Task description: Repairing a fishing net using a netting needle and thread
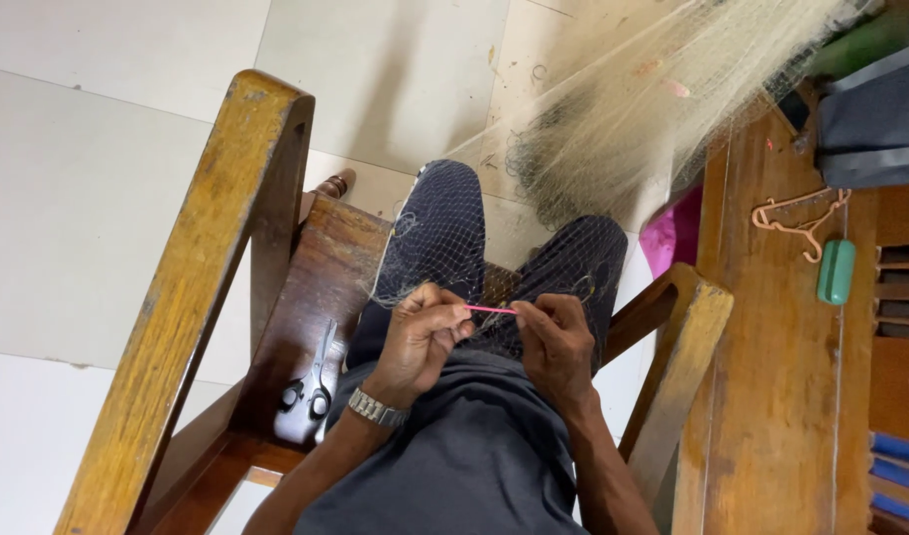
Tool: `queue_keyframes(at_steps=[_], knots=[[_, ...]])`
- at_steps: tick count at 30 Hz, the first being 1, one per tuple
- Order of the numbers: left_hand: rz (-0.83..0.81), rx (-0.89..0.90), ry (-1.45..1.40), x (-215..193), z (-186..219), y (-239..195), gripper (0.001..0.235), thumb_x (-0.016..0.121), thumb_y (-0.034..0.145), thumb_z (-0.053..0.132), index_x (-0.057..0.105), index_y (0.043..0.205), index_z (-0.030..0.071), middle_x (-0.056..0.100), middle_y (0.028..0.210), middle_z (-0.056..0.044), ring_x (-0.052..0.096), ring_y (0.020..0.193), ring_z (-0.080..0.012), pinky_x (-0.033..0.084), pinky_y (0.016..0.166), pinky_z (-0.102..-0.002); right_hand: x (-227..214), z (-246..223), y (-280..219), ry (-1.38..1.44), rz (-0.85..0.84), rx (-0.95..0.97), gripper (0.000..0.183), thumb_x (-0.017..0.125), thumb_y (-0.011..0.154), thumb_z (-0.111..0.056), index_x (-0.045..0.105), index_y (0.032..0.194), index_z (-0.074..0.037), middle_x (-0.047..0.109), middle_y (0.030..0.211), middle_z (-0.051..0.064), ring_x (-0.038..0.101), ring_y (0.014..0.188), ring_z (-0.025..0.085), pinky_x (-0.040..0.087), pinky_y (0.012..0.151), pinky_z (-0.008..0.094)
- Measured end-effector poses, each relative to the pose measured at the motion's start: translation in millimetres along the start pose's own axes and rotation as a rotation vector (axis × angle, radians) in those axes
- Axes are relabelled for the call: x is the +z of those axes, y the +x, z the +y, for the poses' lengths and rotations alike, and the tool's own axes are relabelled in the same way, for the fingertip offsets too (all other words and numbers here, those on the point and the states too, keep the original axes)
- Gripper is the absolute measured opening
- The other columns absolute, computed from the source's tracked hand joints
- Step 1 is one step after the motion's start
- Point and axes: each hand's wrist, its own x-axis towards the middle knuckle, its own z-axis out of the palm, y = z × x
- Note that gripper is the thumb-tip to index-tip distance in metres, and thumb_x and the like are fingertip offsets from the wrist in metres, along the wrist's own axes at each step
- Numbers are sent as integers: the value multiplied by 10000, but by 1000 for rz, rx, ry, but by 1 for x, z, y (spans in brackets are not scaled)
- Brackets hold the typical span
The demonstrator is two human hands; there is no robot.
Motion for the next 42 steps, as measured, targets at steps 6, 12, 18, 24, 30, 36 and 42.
queue_keyframes(at_steps=[6,12,18,24,30,36,42], knots=[[2,8,32,5,-2,-1,398,654,686,-114,348,560,106,557,652,-153,517,508,-163,475,512,-261,8,-12,5,93,10,52,137,652,795,-95,710,919,-104,566,792,86,577,675,267,482,560,328],[10,194,252,-7,-18,4,491,680,641,-140,287,538,137,439,485,-55,377,415,-65,331,386,-186,24,-52,26,136,33,79,216,523,891,-156,650,1037,-58,532,909,104,575,743,267,499,668,334],[-40,335,407,-21,-26,13,416,711,641,-86,366,538,123,408,459,6,316,434,-54,237,393,-192,25,-60,42,106,15,72,99,581,873,-152,642,888,-75,405,801,78,453,659,273,410,650,353],[-234,-212,103,-60,-34,24,69,589,736,26,555,741,-33,600,826,-249,492,526,-199,374,435,-291,17,-133,57,454,-191,-394,341,358,971,-159,639,903,22,569,984,218,588,877,362,421,861,496],[-110,18,189,0,4,-6,308,585,698,-46,351,580,115,616,813,-135,481,569,-175,429,581,-292,25,-174,62,1063,-878,-261,491,185,1019,-531,364,1360,-227,538,1109,145,627,910,314,477,746,360],[-172,-13,161,0,18,-6,231,539,663,29,336,609,124,599,796,-155,505,690,-198,408,618,-316,29,-183,94,1525,-1246,-68,674,257,908,-674,413,1215,-95,505,1158,111,564,1098,285,444,984,376],[-200,-69,64,-1,27,-7,170,539,711,54,387,659,107,595,804,-162,557,700,-229,433,591,-309,33,-194,91,1553,-1159,150,413,397,1026,-469,512,1301,-184,589,1298,21,614,1277,174,523,1142,293]])
